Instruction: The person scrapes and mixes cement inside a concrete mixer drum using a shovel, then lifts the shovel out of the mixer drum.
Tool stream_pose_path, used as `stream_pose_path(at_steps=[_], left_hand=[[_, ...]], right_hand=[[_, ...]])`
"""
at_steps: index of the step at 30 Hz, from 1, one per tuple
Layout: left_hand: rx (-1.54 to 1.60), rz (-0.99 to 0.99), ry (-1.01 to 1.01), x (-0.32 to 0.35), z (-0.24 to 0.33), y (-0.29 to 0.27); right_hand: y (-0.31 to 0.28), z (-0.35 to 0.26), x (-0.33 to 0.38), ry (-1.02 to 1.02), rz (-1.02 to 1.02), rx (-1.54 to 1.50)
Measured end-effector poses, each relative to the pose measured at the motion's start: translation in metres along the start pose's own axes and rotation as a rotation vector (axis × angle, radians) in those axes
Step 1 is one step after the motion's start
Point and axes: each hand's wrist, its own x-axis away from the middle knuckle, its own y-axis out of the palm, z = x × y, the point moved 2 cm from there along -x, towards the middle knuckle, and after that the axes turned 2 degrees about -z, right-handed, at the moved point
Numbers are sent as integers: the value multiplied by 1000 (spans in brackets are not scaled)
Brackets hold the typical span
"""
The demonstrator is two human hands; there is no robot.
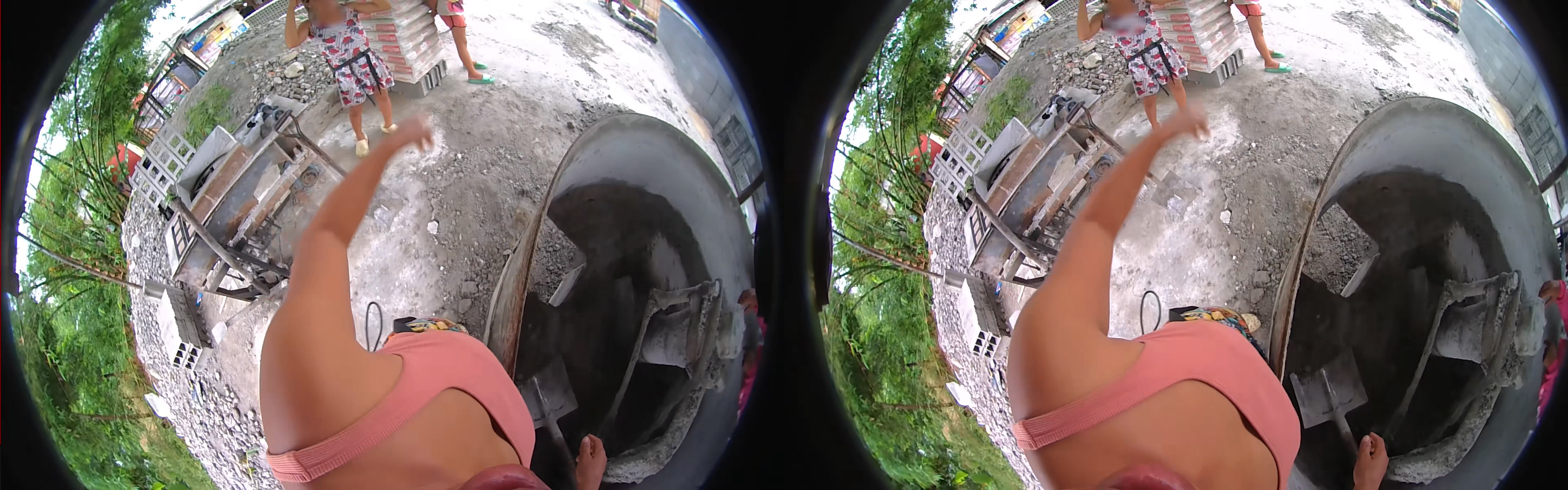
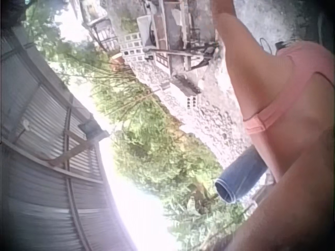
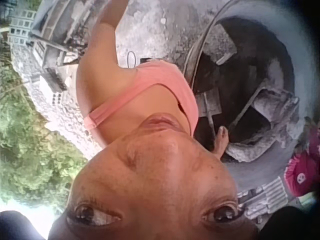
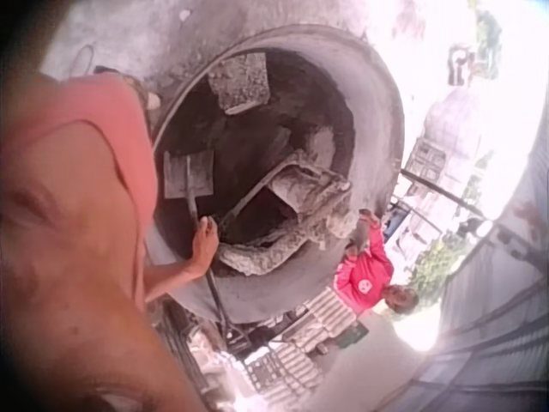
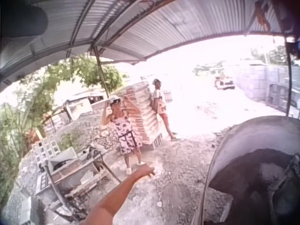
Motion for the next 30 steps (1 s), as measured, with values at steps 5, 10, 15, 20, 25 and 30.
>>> stream_pose_path(at_steps=[5,10,15,20,25,30], left_hand=[[569,-566,-1004,146,-38,206],[112,-1006,-1123,243,-79,257],[439,-707,-1270,283,-122,245],[399,-657,-1142,283,-172,250],[372,-767,-944,285,-223,250],[98,-853,-609,291,-258,201]], right_hand=[[2,10,-9,72,-94,143],[8,-15,-11,138,35,81],[1,-164,5,-209,344,281],[79,-309,-24,-446,493,-104],[221,-456,-95,-610,-177,-35],[314,-550,-153,-646,-473,600]])
